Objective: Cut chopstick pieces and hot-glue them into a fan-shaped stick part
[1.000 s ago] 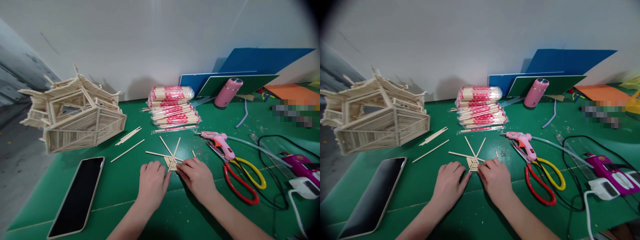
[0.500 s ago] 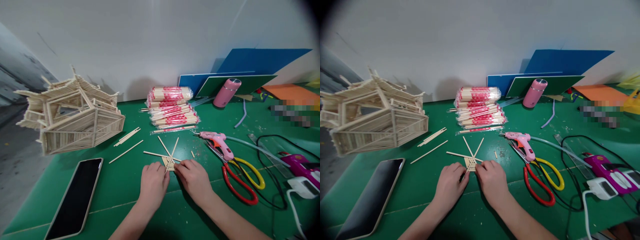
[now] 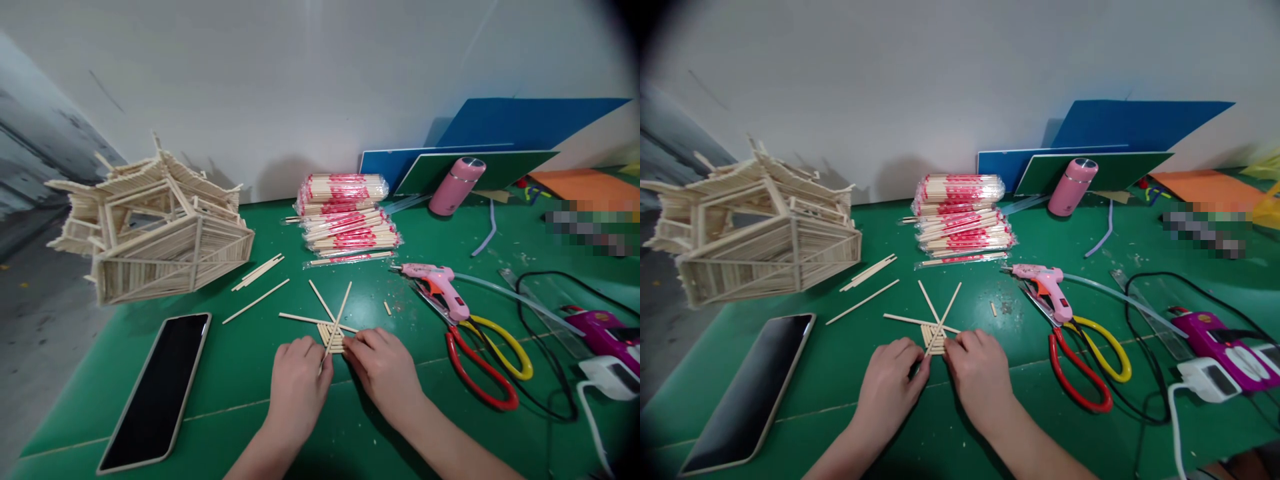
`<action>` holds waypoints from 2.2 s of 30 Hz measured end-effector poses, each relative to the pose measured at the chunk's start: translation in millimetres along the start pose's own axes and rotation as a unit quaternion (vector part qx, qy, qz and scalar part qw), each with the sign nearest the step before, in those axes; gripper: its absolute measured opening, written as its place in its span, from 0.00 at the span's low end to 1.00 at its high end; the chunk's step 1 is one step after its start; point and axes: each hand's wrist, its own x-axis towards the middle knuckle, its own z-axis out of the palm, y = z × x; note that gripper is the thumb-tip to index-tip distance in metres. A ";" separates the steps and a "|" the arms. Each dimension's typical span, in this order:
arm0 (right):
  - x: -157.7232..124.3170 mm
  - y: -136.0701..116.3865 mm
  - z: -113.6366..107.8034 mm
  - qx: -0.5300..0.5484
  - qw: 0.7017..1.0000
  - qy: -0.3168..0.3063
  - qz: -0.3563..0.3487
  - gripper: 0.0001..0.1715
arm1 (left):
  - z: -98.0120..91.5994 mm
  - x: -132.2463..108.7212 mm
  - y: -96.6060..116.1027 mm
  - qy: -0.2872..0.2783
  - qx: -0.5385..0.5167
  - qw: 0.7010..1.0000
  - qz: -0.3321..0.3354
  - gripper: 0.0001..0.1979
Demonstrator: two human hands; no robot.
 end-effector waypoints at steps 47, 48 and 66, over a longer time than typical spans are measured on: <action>-31.3 -8.5 -10.0 0.054 0.997 -0.062 -0.003 0.09 | 8.1 -27.3 4.5 0.040 0.023 0.984 0.174 0.08; -30.9 -8.7 -11.2 0.057 0.996 -0.065 -0.003 0.09 | 8.2 -26.8 4.4 0.041 0.023 0.983 0.175 0.08; 18.2 11.5 -16.5 0.061 0.990 -0.115 -0.053 0.11 | 11.1 -26.3 2.1 0.076 0.014 0.983 0.166 0.08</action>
